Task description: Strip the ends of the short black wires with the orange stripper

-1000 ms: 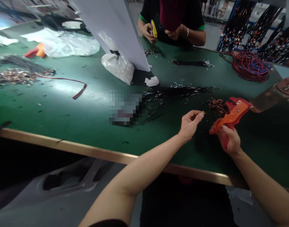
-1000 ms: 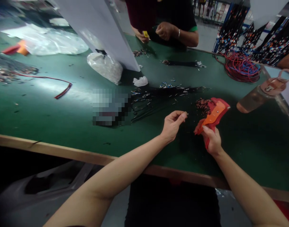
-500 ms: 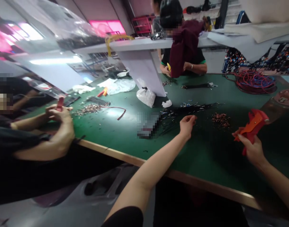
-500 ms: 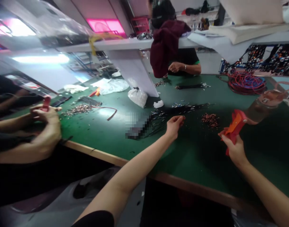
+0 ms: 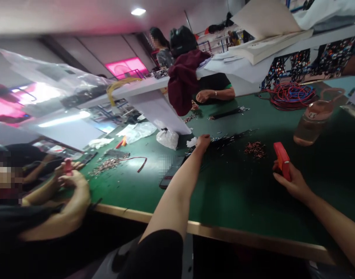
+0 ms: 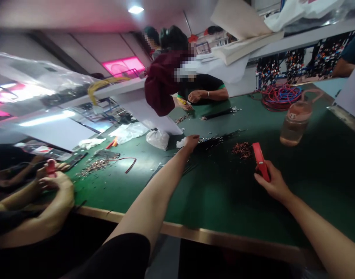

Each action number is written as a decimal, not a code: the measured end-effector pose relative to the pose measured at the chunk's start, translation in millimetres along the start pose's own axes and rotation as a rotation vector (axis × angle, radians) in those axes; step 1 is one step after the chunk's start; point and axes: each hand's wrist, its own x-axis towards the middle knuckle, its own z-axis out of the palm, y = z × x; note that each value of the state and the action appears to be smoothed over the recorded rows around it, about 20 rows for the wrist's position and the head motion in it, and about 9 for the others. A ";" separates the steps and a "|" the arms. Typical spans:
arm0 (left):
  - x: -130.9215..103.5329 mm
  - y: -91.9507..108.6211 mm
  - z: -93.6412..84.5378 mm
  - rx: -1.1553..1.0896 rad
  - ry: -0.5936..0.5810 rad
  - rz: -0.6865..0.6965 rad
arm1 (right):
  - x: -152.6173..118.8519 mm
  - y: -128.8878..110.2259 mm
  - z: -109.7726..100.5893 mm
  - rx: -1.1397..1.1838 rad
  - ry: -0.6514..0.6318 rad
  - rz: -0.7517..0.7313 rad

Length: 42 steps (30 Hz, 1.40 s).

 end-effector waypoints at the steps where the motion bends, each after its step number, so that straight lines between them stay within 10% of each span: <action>1: 1.7 0.4 -2.8 0.034 -0.011 0.013 | 0.1 -0.4 -0.2 -0.009 -0.007 -0.018; 8: -35.7 -11.9 -31.5 0.171 -0.206 0.219 | 0.5 1.4 2.5 -0.019 -0.001 -0.046; 11: -81.6 -34.1 -36.3 0.241 -0.399 0.540 | 1.4 3.1 6.4 0.034 0.096 -0.031; 18: -164.0 -69.4 -3.1 0.511 -0.562 0.700 | 6.1 -0.2 8.8 0.194 0.287 -0.071; 29: -158.9 35.3 97.4 0.097 -0.450 0.643 | 6.6 -0.4 6.2 0.209 0.293 -0.095; 35: -163.6 22.7 74.1 0.128 -0.441 0.569 | 10.6 -3.9 5.1 0.251 0.326 -0.122; 42: -233.3 -31.2 27.6 0.412 -0.661 0.819 | 15.2 -6.6 1.4 0.268 0.390 -0.160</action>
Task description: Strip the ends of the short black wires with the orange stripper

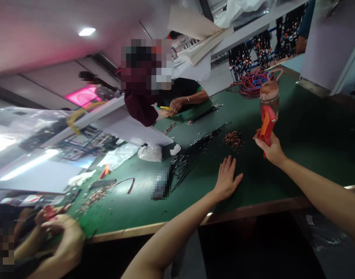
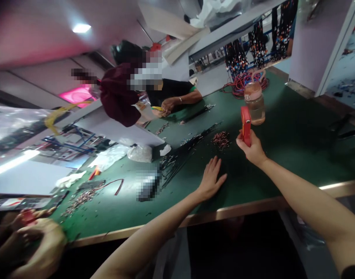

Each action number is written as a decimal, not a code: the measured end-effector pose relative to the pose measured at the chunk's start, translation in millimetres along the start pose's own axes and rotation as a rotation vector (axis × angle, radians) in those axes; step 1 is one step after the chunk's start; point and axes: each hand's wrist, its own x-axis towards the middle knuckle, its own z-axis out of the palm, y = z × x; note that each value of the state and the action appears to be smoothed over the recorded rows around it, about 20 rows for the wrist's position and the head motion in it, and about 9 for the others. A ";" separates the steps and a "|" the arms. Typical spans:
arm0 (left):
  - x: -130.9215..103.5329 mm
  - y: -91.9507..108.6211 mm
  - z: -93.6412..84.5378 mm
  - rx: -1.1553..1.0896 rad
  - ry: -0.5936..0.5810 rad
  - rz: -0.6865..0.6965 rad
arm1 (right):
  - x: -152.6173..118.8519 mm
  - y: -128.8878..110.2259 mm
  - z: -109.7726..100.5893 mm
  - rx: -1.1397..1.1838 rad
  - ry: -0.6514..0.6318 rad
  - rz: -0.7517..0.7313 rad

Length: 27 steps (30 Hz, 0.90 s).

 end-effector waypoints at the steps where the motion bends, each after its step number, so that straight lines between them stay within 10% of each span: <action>1: -5.1 5.1 1.1 0.014 -0.057 0.092 | 0.8 0.3 -0.6 -0.003 0.005 -0.005; 5: 11.8 12.8 -4.8 0.061 -0.193 0.293 | 3.6 2.8 -3.0 -0.015 0.024 -0.010; 9: 44.1 -5.8 -21.0 0.020 -0.011 0.212 | 5.5 4.8 -5.4 -0.034 0.020 -0.007; 12: 46.4 -27.7 -29.7 0.056 0.152 0.047 | 5.2 5.2 -5.8 -0.068 -0.002 0.001; 18: 43.5 -54.8 -24.3 0.175 0.077 -0.281 | 1.6 4.8 -3.5 -0.060 -0.036 0.043; 27: 129.1 -15.8 -14.2 -0.024 0.171 -0.252 | 1.8 3.8 -6.1 -0.093 -0.067 0.042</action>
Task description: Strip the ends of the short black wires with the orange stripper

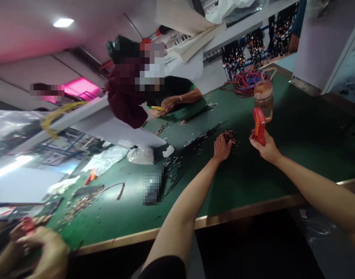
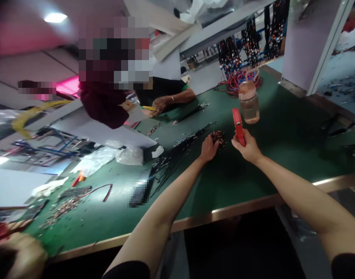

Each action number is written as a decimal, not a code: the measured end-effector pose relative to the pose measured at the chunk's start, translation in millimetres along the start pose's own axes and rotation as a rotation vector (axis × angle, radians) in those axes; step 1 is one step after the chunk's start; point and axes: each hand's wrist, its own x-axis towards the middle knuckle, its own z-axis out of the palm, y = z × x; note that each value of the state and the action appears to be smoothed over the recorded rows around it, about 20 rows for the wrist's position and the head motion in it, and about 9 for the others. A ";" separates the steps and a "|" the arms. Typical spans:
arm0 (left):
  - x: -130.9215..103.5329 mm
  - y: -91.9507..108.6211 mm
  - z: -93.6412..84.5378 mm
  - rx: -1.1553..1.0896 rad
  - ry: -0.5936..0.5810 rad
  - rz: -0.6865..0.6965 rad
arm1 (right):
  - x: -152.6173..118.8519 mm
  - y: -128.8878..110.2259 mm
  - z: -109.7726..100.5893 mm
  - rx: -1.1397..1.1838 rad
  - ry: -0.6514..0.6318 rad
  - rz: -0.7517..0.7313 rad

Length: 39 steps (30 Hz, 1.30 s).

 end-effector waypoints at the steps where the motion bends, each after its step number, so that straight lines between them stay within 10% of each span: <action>1: 1.1 3.5 1.0 -0.061 0.018 0.008 | 0.3 0.2 -0.2 0.000 0.002 0.000; 6: -43.1 12.8 4.7 -0.117 0.114 0.152 | 2.7 -2.6 -0.7 0.009 0.019 -0.003; 11: -119.6 42.3 9.5 -0.035 -0.231 0.676 | 7.1 -9.6 -4.2 0.006 0.046 -0.042; 15: -124.6 56.1 7.3 0.059 -0.438 0.954 | 13.0 -14.2 -12.3 -0.045 0.063 -0.061; 21: -73.8 44.2 -3.5 0.175 -0.227 0.544 | 21.8 -15.9 -23.0 -0.048 0.123 -0.110; 29: -58.0 70.2 18.1 0.120 -0.286 0.726 | 25.0 -8.7 -26.8 0.036 0.196 -0.114; 35: -40.1 8.0 -19.6 0.176 -0.150 0.484 | 25.4 -6.9 -24.6 0.090 0.214 -0.122; 39: -48.7 -44.9 -30.3 0.160 -0.015 0.019 | 23.2 -10.4 -21.3 0.124 0.233 -0.102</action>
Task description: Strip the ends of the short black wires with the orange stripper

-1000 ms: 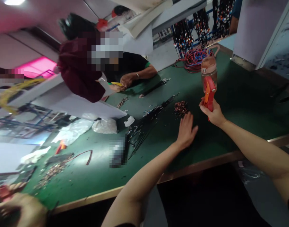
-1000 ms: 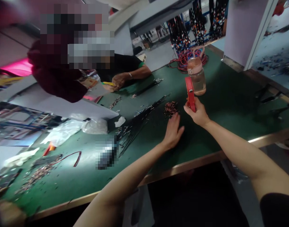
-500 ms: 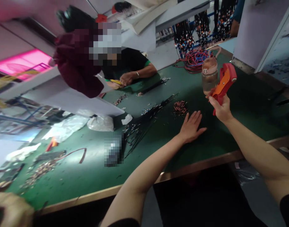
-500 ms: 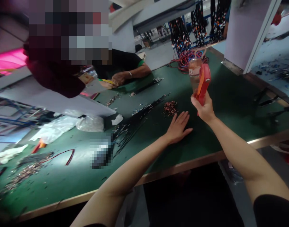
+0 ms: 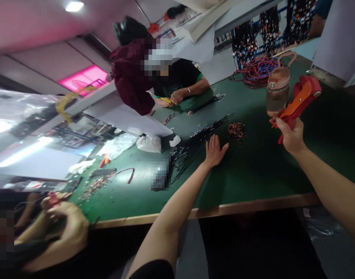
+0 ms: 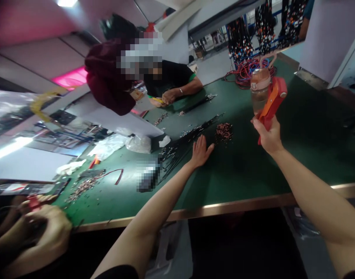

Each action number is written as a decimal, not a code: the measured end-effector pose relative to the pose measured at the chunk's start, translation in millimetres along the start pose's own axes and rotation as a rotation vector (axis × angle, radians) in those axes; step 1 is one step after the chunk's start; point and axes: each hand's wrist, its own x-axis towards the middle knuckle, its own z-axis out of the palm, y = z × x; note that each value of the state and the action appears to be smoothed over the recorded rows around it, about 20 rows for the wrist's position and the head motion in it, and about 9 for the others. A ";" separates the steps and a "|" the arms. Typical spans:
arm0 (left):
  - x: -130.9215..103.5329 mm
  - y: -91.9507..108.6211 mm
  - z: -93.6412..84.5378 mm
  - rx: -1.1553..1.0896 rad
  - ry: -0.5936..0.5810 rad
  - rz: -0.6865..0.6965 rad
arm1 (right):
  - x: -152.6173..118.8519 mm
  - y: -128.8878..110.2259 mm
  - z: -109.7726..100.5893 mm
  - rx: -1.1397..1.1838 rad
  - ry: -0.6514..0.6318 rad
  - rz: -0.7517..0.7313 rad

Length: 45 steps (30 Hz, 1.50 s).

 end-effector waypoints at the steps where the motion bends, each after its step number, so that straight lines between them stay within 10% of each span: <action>1: -1.3 -8.5 1.1 0.010 -0.024 -0.056 | -0.6 -0.8 0.4 -0.003 -0.004 0.003; 5: 7.9 -14.3 4.6 0.018 -0.082 -0.072 | -2.1 -1.3 -0.6 -0.046 -0.041 0.006; 24: 63.1 86.1 19.3 -0.397 0.091 -0.012 | -6.9 0.8 0.9 0.004 -0.021 0.052; 28: 47.6 80.7 14.3 -0.327 0.113 0.037 | -7.7 0.8 -2.3 -0.070 -0.057 0.029; 35: -2.1 44.0 -1.4 0.036 -0.188 0.015 | -10.5 -1.7 -1.0 -0.114 -0.090 0.043; 45: 42.8 85.8 11.3 0.031 -0.125 -0.090 | -12.0 -2.7 -2.1 -0.171 -0.138 0.086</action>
